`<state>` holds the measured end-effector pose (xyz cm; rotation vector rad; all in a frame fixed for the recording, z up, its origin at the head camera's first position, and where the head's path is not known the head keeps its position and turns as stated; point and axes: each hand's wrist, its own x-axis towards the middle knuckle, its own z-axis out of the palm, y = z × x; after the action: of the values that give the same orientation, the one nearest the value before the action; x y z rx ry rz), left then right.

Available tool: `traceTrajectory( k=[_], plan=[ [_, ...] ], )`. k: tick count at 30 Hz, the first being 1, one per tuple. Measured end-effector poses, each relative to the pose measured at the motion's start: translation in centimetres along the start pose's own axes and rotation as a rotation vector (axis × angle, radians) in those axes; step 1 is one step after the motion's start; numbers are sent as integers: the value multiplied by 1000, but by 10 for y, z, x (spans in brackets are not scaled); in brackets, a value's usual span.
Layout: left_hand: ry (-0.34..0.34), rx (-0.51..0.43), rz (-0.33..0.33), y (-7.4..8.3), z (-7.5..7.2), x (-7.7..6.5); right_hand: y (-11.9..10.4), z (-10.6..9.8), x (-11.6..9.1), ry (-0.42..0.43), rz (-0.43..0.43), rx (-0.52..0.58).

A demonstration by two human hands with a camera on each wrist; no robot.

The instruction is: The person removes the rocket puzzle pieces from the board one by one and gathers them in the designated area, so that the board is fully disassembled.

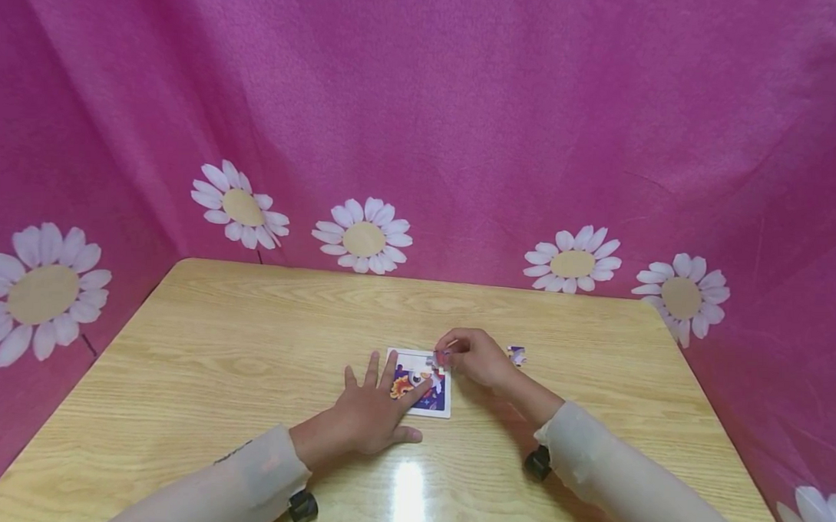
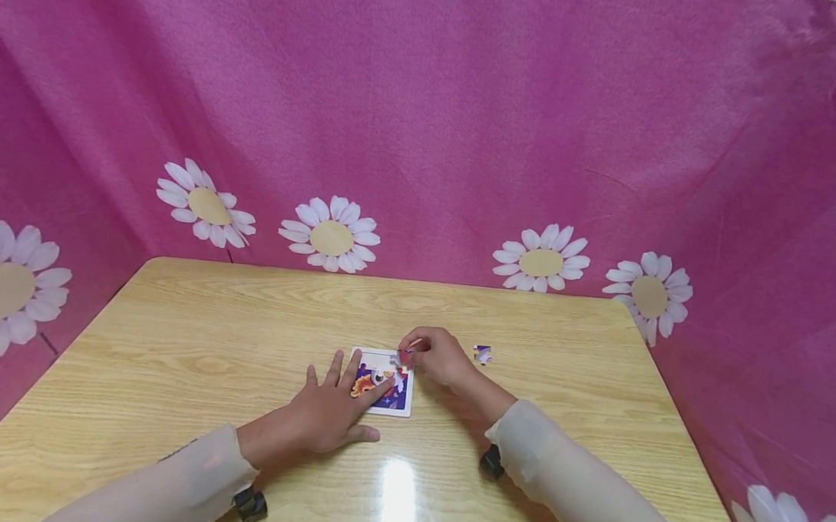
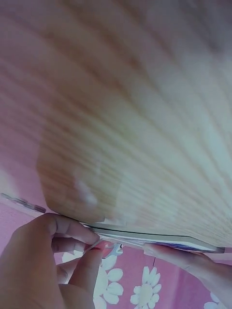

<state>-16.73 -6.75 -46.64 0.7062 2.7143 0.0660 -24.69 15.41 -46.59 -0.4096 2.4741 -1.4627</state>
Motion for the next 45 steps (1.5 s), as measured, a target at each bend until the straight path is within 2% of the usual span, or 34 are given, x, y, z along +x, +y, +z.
traceTrajectory(
  k=[4,12,19,28,45],
  plan=[
    [5,2,2,0,0,0,1,-3,-1,-6,3,27],
    [11,6,3,0,1,0,3,-11,-3,32,36,-11],
    [29,14,9,0,1,-1,7,-20,-8,40,66,15],
    [22,15,4,0,2,0,14,-35,-15,63,29,33],
    [15,-11,-2,1,2,-1,27,-68,-32,107,59,52]
  ],
)
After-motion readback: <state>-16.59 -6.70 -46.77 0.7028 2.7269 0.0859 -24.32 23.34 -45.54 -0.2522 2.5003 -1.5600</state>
